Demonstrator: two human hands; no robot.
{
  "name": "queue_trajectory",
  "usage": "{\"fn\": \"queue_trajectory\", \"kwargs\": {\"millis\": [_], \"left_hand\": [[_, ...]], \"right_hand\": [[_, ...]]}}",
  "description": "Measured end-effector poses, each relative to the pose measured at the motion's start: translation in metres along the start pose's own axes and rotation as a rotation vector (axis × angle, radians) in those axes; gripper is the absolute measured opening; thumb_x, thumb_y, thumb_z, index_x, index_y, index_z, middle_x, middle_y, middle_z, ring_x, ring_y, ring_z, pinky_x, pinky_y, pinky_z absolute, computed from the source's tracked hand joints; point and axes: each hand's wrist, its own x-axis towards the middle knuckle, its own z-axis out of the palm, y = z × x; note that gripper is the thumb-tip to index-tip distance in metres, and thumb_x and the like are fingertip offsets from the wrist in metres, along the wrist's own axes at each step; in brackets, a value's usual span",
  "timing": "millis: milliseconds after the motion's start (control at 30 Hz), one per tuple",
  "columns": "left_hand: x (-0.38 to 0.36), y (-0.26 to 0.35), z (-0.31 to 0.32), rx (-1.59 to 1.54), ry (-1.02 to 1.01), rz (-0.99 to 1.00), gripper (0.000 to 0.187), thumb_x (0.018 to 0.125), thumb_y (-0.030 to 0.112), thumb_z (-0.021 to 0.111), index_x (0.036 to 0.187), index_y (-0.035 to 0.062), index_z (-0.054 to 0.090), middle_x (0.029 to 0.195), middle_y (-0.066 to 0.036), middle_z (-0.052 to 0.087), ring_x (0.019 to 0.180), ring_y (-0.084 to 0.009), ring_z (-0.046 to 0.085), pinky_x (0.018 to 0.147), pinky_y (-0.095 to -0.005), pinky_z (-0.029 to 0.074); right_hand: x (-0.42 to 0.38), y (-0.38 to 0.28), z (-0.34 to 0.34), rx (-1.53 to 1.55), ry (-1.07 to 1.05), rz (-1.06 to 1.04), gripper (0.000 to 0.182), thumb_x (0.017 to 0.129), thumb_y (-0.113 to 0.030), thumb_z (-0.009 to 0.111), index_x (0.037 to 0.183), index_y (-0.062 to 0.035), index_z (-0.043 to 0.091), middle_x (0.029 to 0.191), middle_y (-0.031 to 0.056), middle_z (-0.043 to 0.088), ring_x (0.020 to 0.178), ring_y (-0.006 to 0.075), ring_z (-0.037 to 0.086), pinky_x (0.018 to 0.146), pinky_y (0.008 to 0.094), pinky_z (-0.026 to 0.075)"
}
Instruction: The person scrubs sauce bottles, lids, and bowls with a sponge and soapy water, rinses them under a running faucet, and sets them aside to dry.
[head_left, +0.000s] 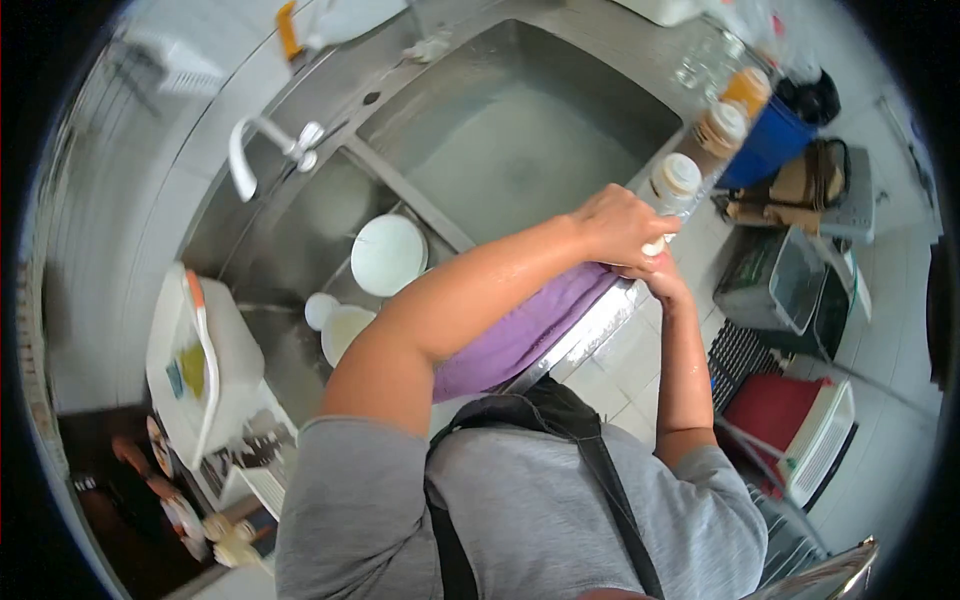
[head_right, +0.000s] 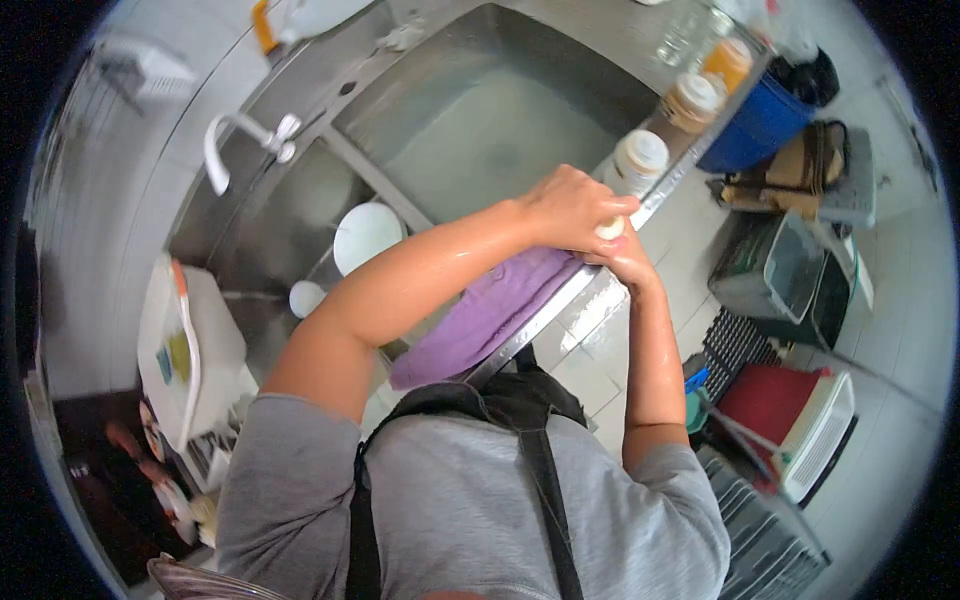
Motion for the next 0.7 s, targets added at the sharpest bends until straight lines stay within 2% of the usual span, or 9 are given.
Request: {"fn": "queue_trajectory", "kwargs": {"millis": [67, 100, 167, 200, 333, 433, 533, 600, 700], "left_hand": [[-0.006, -0.002, 0.006, 0.008, -0.022, -0.097, 0.039, 0.074, 0.040, 0.069, 0.101, 0.0149, 0.060, 0.080, -0.011, 0.067, 0.073, -0.0314, 0.066, 0.061, -0.0437, 0.050], [-0.016, -0.006, 0.020, -0.145, 0.133, -0.126, 0.042, 0.074, 0.037, 0.071, 0.106, 0.0144, 0.058, 0.090, -0.012, 0.064, 0.084, -0.0314, 0.063, 0.069, -0.0433, 0.050], [-0.047, 0.000, 0.024, -0.314, 0.333, -0.228, 0.051, 0.074, 0.030, 0.073, 0.118, 0.0131, 0.053, 0.106, -0.014, 0.056, 0.104, -0.0327, 0.056, 0.084, -0.0438, 0.045], [-0.069, 0.010, 0.020, -0.332, 0.369, -0.309, 0.057, 0.075, 0.026, 0.073, 0.124, 0.0123, 0.049, 0.112, -0.014, 0.052, 0.112, -0.0339, 0.050, 0.092, -0.0448, 0.042], [-0.196, 0.029, 0.011, -0.367, 0.394, -0.518, 0.063, 0.074, 0.012, 0.072, 0.131, 0.0092, 0.044, 0.125, -0.015, 0.046, 0.118, -0.0339, 0.045, 0.101, -0.0453, 0.037], [-0.316, 0.055, -0.022, -0.108, 0.638, -0.719, 0.049, 0.073, 0.004, 0.071, 0.119, 0.0107, 0.057, 0.125, -0.012, 0.048, 0.121, -0.0316, 0.044, 0.102, -0.0419, 0.037], [-0.430, 0.116, -0.072, 0.240, 0.931, -0.996, 0.040, 0.073, 0.001, 0.068, 0.111, 0.0122, 0.063, 0.125, -0.011, 0.053, 0.118, -0.0324, 0.047, 0.103, -0.0420, 0.035], [-0.497, 0.177, -0.115, 0.599, 0.936, -1.221, 0.036, 0.074, 0.004, 0.068, 0.108, 0.0136, 0.065, 0.120, -0.009, 0.056, 0.115, -0.0323, 0.048, 0.101, -0.0437, 0.035], [-0.571, 0.271, -0.156, 1.101, 0.895, -1.523, 0.033, 0.073, 0.004, 0.069, 0.104, 0.0133, 0.067, 0.119, -0.009, 0.058, 0.113, -0.0309, 0.050, 0.099, -0.0426, 0.034]], "right_hand": [[0.003, -0.004, 0.004, -0.090, 0.030, 0.058, 0.060, 0.059, -0.008, 0.080, 0.114, -0.0049, 0.055, 0.103, 0.0016, 0.062, 0.094, 0.0156, 0.060, 0.085, 0.0312, 0.050], [0.006, 0.009, 0.005, -0.107, 0.083, -0.083, 0.058, 0.062, -0.010, 0.080, 0.114, -0.0039, 0.055, 0.105, 0.0031, 0.061, 0.095, 0.0158, 0.059, 0.084, 0.0318, 0.050], [0.010, 0.046, -0.009, -0.245, 0.165, 0.075, 0.054, 0.067, -0.011, 0.078, 0.115, -0.0032, 0.055, 0.105, 0.0057, 0.062, 0.094, 0.0170, 0.060, 0.083, 0.0318, 0.050], [0.003, 0.027, 0.010, -0.229, 0.179, -0.180, 0.048, 0.072, -0.010, 0.076, 0.115, -0.0022, 0.057, 0.103, 0.0079, 0.063, 0.092, 0.0186, 0.061, 0.082, 0.0314, 0.050], [0.007, 0.035, 0.023, -0.364, 0.197, -0.190, 0.044, 0.076, -0.004, 0.075, 0.117, 0.0010, 0.059, 0.109, 0.0107, 0.064, 0.101, 0.0202, 0.059, 0.093, 0.0338, 0.046], [0.002, 0.036, 0.024, -0.417, 0.228, -0.285, 0.049, 0.076, -0.004, 0.078, 0.119, 0.0036, 0.058, 0.113, 0.0127, 0.062, 0.100, 0.0205, 0.059, 0.094, 0.0334, 0.046], [-0.003, 0.050, 0.017, -0.408, 0.340, -0.393, 0.071, 0.075, -0.004, 0.080, 0.132, 0.0030, 0.038, 0.131, 0.0161, 0.048, 0.114, 0.0240, 0.050, 0.101, 0.0378, 0.042], [-0.019, 0.026, 0.043, -0.325, 0.304, -0.576, 0.076, 0.072, -0.006, 0.082, 0.132, 0.0030, 0.037, 0.127, 0.0180, 0.050, 0.111, 0.0263, 0.052, 0.100, 0.0397, 0.044], [-0.024, 0.035, 0.023, -0.667, 0.623, -0.819, 0.075, 0.080, -0.025, 0.078, 0.133, 0.0045, 0.034, 0.121, 0.0193, 0.048, 0.104, 0.0272, 0.053, 0.089, 0.0397, 0.049]]}}
